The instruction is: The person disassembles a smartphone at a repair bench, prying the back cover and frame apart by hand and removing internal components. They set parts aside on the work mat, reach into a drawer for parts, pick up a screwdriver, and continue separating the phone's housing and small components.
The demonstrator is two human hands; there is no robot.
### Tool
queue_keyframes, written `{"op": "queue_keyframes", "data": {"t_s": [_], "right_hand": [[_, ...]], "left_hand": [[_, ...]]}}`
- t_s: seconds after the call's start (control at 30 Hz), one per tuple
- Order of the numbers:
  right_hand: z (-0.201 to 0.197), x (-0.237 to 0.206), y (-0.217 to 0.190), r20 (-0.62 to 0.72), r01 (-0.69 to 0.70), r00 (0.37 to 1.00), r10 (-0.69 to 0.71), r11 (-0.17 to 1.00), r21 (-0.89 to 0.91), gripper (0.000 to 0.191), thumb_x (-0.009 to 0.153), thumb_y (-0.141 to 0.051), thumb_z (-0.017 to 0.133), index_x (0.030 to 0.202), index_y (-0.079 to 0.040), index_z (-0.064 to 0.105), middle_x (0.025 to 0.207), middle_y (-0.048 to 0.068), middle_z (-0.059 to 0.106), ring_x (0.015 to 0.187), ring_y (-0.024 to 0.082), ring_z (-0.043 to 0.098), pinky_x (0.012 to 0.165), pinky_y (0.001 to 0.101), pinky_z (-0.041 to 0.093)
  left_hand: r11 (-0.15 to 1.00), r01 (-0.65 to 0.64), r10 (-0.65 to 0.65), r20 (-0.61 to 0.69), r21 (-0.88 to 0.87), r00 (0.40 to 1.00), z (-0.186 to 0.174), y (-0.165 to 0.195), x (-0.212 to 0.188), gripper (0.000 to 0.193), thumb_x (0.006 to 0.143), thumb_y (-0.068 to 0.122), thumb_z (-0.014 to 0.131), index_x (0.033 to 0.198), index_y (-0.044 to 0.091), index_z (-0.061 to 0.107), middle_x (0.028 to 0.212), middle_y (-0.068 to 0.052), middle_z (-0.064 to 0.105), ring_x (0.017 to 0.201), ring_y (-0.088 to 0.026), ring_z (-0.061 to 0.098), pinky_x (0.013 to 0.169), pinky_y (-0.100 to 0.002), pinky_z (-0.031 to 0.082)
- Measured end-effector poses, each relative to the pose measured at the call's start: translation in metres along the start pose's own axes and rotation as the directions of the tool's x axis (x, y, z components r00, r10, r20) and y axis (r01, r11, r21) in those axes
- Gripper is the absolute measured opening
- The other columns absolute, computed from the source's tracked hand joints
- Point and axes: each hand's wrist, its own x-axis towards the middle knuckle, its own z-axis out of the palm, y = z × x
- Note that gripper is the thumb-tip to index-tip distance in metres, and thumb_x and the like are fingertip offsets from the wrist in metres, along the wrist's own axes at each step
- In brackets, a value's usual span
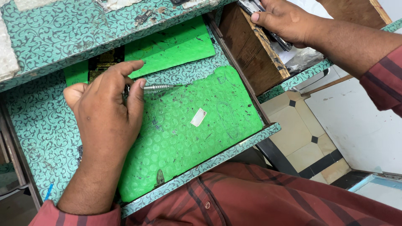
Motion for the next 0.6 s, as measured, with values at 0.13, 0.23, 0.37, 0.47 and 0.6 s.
{"op": "queue_keyframes", "data": {"t_s": [0.13,0.23,0.37,0.47,0.6], "right_hand": [[-0.0011,0.0001,0.0017,-0.019,0.032,0.999,-0.034,0.994,-0.107,0.055,0.109,-0.04,0.048,0.149,-0.002,0.045,0.129,0.015,0.064,0.116,0.019,0.061,0.098,0.0357,0.052],[-0.0005,-0.0014,0.0006,-0.036,-0.15,0.988,0.149,0.988,-0.047,0.06,0.103,-0.043,0.046,0.152,-0.009,0.04,0.121,0.014,0.064,0.106,0.019,0.065,0.088,0.0365,0.057],[-0.0008,-0.0019,-0.0007,-0.005,-0.065,0.998,0.064,0.997,-0.037,0.061,0.105,-0.047,0.047,0.149,-0.004,0.042,0.125,0.015,0.064,0.11,0.02,0.064,0.09,0.0366,0.056],[-0.001,-0.0013,0.0,-0.016,-0.054,0.998,0.053,0.994,-0.091,0.063,0.105,-0.049,0.047,0.148,-0.004,0.044,0.124,0.016,0.064,0.11,0.02,0.064,0.091,0.0366,0.056],[-0.0011,-0.0007,0.0024,-0.017,-0.058,0.998,0.057,0.995,-0.087,0.062,0.104,-0.049,0.047,0.149,-0.005,0.042,0.123,0.015,0.063,0.11,0.02,0.064,0.09,0.0367,0.056]], "left_hand": [[1.0,-0.014,0.014,-0.03,-0.02,0.999,-0.0033,0.0039,0.0017,0.019,0.103,0.018,0.075,0.121,0.016,0.07,0.093,-0.002,0.067,0.08,-0.02,0.057,0.087,-0.039,0.03],[1.0,-0.015,0.014,-0.027,-0.009,1.0,-0.0058,0.0062,0.001,0.012,0.102,0.017,0.077,0.114,0.016,0.073,0.088,-0.003,0.063,0.078,-0.021,0.053,0.086,-0.039,0.029],[0.996,-0.078,0.076,-0.069,-0.032,0.995,-0.0067,0.0072,0.0003,0.004,0.105,0.017,0.079,0.105,0.017,0.075,0.091,0.0,0.065,0.079,-0.017,0.053,0.09,-0.038,0.029],[0.994,-0.1,0.096,-0.086,-0.035,0.992,-0.0069,0.0068,-0.0007,0.005,0.108,0.017,0.079,0.106,0.017,0.075,0.09,0.002,0.065,0.079,-0.015,0.054,0.089,-0.036,0.028],[0.994,-0.106,0.102,-0.087,-0.034,0.991,-0.0069,0.0077,-0.0006,0.006,0.106,0.016,0.08,0.11,0.018,0.076,0.095,0.002,0.066,0.083,-0.017,0.053,0.09,-0.038,0.028]]}}
